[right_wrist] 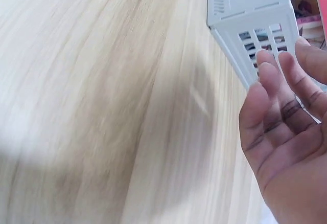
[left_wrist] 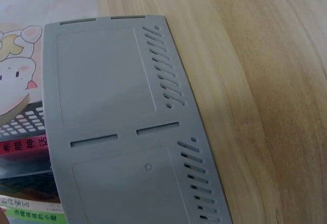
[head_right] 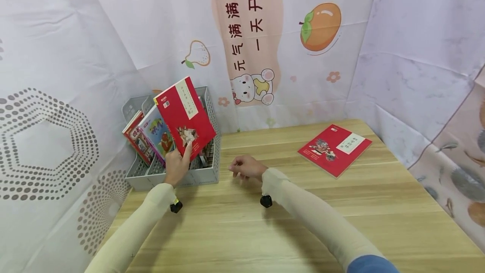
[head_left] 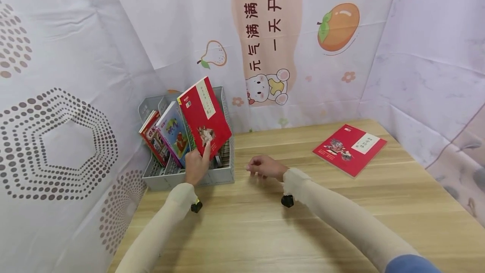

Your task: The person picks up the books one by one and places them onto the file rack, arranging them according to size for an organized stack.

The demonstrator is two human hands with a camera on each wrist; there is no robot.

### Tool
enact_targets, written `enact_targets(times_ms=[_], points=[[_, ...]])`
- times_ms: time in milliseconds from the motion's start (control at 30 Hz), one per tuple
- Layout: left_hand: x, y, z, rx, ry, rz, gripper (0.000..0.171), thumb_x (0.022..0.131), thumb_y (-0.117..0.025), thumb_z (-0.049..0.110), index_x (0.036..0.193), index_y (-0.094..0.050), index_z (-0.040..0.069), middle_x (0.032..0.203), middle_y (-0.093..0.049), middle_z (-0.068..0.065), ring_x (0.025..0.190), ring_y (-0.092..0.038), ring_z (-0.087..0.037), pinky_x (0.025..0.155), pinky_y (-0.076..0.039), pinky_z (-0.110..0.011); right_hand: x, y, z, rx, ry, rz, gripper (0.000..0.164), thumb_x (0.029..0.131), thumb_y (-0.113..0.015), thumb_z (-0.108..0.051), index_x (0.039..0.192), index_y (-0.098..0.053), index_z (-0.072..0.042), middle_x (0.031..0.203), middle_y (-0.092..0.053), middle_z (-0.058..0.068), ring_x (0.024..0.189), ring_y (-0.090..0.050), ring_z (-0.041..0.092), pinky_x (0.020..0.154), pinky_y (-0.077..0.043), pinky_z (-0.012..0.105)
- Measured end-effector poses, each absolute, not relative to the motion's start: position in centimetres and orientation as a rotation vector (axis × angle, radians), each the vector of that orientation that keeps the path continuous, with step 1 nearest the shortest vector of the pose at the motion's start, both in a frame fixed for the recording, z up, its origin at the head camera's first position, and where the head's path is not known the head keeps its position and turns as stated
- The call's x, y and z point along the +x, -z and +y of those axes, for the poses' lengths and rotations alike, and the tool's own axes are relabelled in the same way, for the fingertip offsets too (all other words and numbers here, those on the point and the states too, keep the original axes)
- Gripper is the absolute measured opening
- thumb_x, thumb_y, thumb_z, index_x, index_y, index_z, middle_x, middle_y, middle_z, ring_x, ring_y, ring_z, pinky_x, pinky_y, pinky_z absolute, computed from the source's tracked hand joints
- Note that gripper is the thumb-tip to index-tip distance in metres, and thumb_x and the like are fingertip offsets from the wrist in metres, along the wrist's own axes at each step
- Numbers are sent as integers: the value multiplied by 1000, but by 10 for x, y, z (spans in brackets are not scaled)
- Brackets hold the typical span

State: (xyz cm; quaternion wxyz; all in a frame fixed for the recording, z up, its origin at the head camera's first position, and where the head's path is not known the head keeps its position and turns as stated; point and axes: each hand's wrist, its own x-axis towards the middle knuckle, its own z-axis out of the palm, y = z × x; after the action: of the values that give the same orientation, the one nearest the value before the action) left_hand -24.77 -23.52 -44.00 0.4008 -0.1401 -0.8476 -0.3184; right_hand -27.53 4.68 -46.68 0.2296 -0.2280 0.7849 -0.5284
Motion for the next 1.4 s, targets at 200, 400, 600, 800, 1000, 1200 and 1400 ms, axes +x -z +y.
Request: enact_targets(times_ms=[200, 400, 600, 800, 1000, 1200, 1400], points=[[-245, 437, -244, -309, 802, -2115, 35, 104, -63, 20, 78, -66, -3, 54, -58, -9, 40, -45, -15, 39, -37, -32, -270, 461, 35, -669, 1426, 2168, 22, 106, -60, -22, 104, -67, -2, 96, -70, 17, 58, -45, 16, 57, -44, 34], [-249, 443, -247, -274, 751, -2160, 30, 103, -64, 21, 86, -68, -4, 56, -61, -9, 41, -47, -14, 41, -40, -34, -264, 464, 24, -699, 1409, 2192, 21, 107, -58, -23, 102, -70, -6, 98, -70, 23, 55, -45, 16, 55, -41, 37], [-252, 450, -242, -257, 739, -2185, 37, 105, -61, 23, 75, -62, 2, 52, -55, -6, 40, -42, -15, 40, -36, -34, -261, 463, 5, -721, 1399, 2201, 40, 110, -51, -35, 110, -71, 0, 95, -71, 20, 52, -47, 13, 55, -43, 39], [-258, 452, -233, -194, 741, -2247, 52, 107, -57, 27, 59, -46, 11, 46, -40, 1, 39, -36, -15, 40, -31, -32, -258, 460, -12, -722, 1358, 2244, 47, 111, -47, -37, 103, -70, 3, 88, -71, 18, 50, -47, 13, 50, -45, 37], [-263, 453, -225, -74, 780, -2352, 51, 109, -53, 30, 62, -45, 10, 48, -37, -2, 40, -35, -19, 43, -28, -34, -255, 459, -19, -659, 1328, 2278, 44, 111, -47, -32, 100, -70, 4, 84, -71, 18, 49, -45, 14, 47, -42, 34], [-268, 445, -223, 39, 813, -2504, 51, 108, -53, 38, 66, -52, 10, 51, -45, -4, 44, -42, -19, 43, -32, -32, -258, 455, -23, -582, 1312, 2240, 45, 111, -47, -35, 102, -70, 3, 85, -71, 17, 55, -49, 17, 51, -44, 33], [-274, 436, -222, 118, 809, -2669, 46, 106, -58, 39, 75, -65, 6, 58, -56, -5, 51, -49, -17, 44, -36, -28, -263, 449, -25, -529, 1354, 2226, 40, 109, -49, -28, 104, -70, 6, 86, -71, 20, 53, -48, 18, 49, -42, 31]])
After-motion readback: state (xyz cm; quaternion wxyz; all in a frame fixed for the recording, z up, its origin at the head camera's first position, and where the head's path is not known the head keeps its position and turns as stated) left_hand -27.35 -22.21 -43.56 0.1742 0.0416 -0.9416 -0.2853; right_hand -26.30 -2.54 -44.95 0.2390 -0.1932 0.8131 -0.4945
